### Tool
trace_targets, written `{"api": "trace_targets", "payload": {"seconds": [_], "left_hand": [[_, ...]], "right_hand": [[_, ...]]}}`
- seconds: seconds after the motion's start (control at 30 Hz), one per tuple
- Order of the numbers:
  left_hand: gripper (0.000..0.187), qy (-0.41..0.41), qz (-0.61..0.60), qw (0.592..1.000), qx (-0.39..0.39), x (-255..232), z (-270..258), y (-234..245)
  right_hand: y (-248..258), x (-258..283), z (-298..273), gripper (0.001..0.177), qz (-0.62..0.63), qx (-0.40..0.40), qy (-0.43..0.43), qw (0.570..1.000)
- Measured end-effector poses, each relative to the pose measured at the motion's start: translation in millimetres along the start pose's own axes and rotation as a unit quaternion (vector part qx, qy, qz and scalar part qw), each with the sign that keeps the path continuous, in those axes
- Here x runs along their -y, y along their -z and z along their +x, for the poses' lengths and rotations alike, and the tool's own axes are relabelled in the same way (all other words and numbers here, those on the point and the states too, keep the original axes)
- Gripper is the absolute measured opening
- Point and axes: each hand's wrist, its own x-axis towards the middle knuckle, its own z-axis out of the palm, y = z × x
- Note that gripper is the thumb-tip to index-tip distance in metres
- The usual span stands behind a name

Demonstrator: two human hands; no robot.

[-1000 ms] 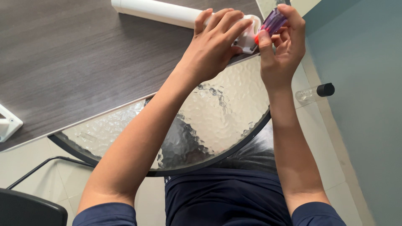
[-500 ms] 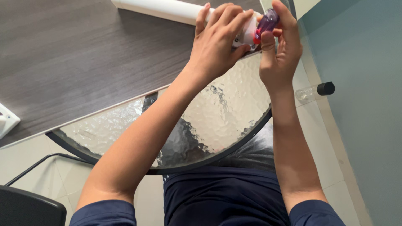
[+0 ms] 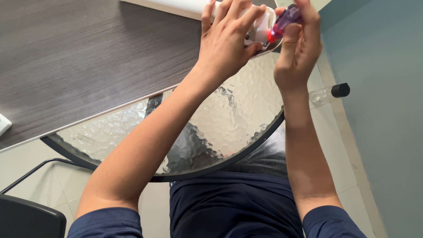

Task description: The person uses a screwdriver to tighten screws on white plastic brackets attached to a dark tabletop. They reposition the brackets and continue securing them to the table surface.

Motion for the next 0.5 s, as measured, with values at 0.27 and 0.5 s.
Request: {"api": "trace_targets", "payload": {"seconds": [0.27, 0.5], "left_hand": [[0.068, 0.008, -0.005, 1.0, 0.004, -0.7, 0.6, 2.8], [0.064, 0.055, -0.05, 0.997, 0.013, -3.9, 3.1, -0.2]], "right_hand": [[-0.2, 3.0, 5.9, 0.036, -0.148, 0.006, 0.08, 0.986], [2.4, -2.4, -1.2, 0.04, -0.031, 0.026, -0.017, 0.999]]}}
